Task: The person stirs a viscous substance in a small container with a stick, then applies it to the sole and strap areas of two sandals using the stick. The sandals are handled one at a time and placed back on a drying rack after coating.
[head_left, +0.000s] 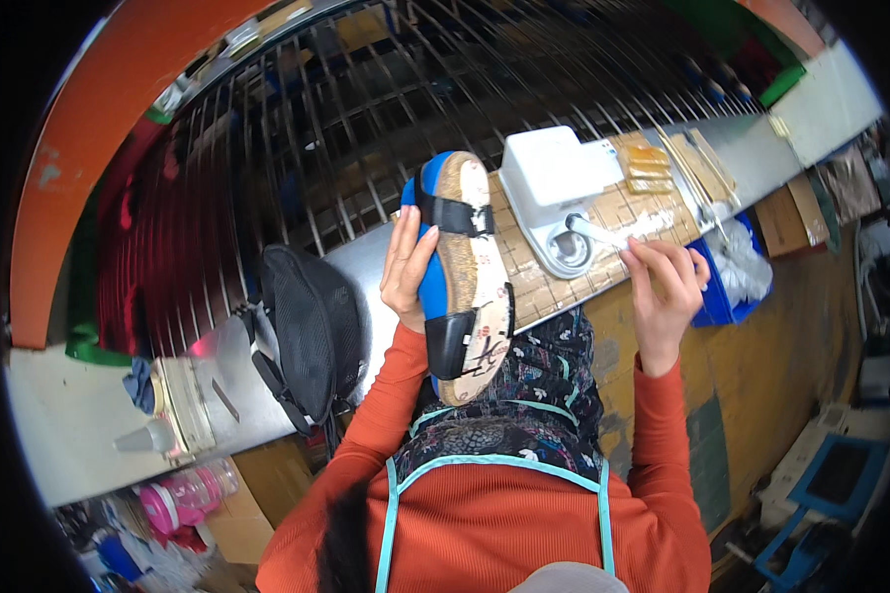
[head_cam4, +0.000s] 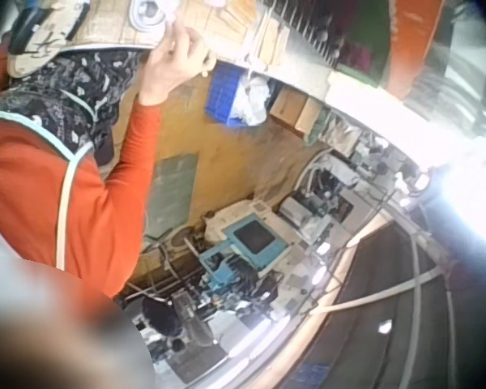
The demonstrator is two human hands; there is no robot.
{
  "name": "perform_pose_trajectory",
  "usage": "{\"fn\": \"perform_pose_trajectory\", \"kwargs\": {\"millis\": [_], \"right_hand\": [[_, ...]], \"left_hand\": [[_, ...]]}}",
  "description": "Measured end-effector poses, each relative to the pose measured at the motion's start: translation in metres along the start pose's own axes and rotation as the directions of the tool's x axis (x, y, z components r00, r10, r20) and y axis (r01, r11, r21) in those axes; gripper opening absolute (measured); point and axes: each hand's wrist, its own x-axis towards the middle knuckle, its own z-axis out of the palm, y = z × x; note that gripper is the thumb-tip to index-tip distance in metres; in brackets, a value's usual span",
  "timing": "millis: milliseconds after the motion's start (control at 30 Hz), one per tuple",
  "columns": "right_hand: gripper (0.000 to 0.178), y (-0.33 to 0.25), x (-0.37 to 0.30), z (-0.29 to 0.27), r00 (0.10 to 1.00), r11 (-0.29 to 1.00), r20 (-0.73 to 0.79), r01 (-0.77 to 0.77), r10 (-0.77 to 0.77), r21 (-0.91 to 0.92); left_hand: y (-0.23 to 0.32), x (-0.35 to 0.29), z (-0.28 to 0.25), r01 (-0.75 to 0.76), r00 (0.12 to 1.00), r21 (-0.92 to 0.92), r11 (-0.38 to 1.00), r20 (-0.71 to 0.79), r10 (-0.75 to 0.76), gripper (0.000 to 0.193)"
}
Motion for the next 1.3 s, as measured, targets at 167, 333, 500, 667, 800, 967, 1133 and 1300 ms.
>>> {"fn": "perform_pose_trajectory", "kwargs": {"millis": [167,333,500,667,800,967,1133,1300], "right_hand": [[0.023,-0.064,0.014,-0.001,1.000,0.892,-0.012,-0.008,0.015,0.451],[0.020,-0.092,-0.006,0.025,0.958,0.641,0.252,-0.278,0.134,0.715],[0.021,-0.094,-0.006,0.045,0.968,0.701,0.219,-0.241,0.122,0.671],[0.021,-0.089,0.015,0.054,0.994,0.799,0.090,-0.101,0.058,0.593],[0.023,-0.085,0.026,0.057,0.998,0.907,-0.048,0.061,-0.045,0.417],[0.029,-0.078,0.026,0.051,0.987,0.940,-0.059,0.158,-0.147,0.302],[0.028,-0.069,0.029,0.047,0.988,0.911,0.020,0.134,-0.154,0.389],[0.031,-0.068,0.031,0.055,0.996,0.932,-0.054,0.090,-0.076,0.352]], "left_hand": [[0.006,0.019,-0.004,0.013,0.990,0.058,0.998,-0.144,-0.005,0.033],[0.012,0.008,-0.021,-0.025,0.990,0.097,0.995,-0.136,0.038,0.032],[0.013,-0.004,-0.032,-0.046,0.995,0.084,0.995,-0.087,0.054,0.031],[0.012,-0.006,-0.032,-0.046,0.995,0.068,0.997,-0.084,0.052,0.031],[0.012,-0.004,-0.032,-0.038,0.996,0.061,0.997,-0.083,0.043,0.030],[0.010,-0.003,-0.035,-0.037,0.998,0.060,0.998,-0.054,0.040,0.030],[0.008,-0.002,-0.035,-0.042,0.999,0.059,0.997,-0.029,0.044,0.032],[0.009,0.002,-0.030,-0.044,0.999,0.052,0.998,-0.022,0.045,0.032]]}}
